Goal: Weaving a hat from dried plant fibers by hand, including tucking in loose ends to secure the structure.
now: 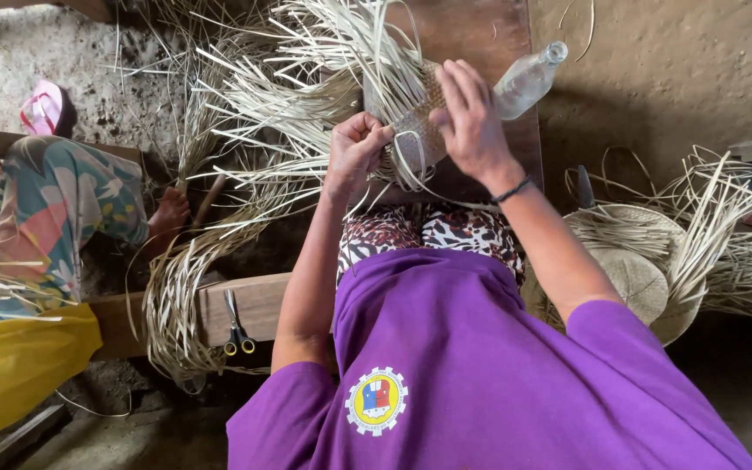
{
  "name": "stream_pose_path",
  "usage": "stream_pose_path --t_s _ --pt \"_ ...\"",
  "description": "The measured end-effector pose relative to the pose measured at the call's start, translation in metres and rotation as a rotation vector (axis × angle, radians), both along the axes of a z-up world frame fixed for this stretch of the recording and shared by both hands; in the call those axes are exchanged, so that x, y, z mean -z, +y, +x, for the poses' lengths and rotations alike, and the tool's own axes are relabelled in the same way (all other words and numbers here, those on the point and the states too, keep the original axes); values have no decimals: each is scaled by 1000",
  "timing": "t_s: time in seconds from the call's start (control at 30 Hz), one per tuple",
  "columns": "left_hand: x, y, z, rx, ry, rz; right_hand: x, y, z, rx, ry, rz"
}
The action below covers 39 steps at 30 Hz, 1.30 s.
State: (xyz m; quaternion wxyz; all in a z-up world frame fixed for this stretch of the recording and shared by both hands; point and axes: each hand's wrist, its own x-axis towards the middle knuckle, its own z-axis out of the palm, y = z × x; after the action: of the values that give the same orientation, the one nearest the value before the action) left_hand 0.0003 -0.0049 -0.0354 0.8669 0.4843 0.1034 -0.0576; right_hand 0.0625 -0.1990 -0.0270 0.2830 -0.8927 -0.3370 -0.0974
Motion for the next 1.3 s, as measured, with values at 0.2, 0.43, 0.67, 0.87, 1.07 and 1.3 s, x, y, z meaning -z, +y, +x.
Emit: stream_pose_path --t_s 0.2,0.43,0.67,0.87,1.07,1.3 --pt "-7 -2 -5 -18 -52 -19 32 29 16 62 -92 -381" --pt "-1 -5 -10 -62 -69 -14 -38 90 46 130 159 -467" --pt "15 -7 -11 -84 -120 -6 -38 30 -22 -127 79 331" --pt "38 -11 -4 -227 -87 77 -68 7 -65 -99 764 441" --pt "33 -11 -5 -246 -106 64 -129 -13 -85 -36 1192 399" --pt "29 -7 -7 -189 -126 19 -103 -46 -60 19 430 -350"
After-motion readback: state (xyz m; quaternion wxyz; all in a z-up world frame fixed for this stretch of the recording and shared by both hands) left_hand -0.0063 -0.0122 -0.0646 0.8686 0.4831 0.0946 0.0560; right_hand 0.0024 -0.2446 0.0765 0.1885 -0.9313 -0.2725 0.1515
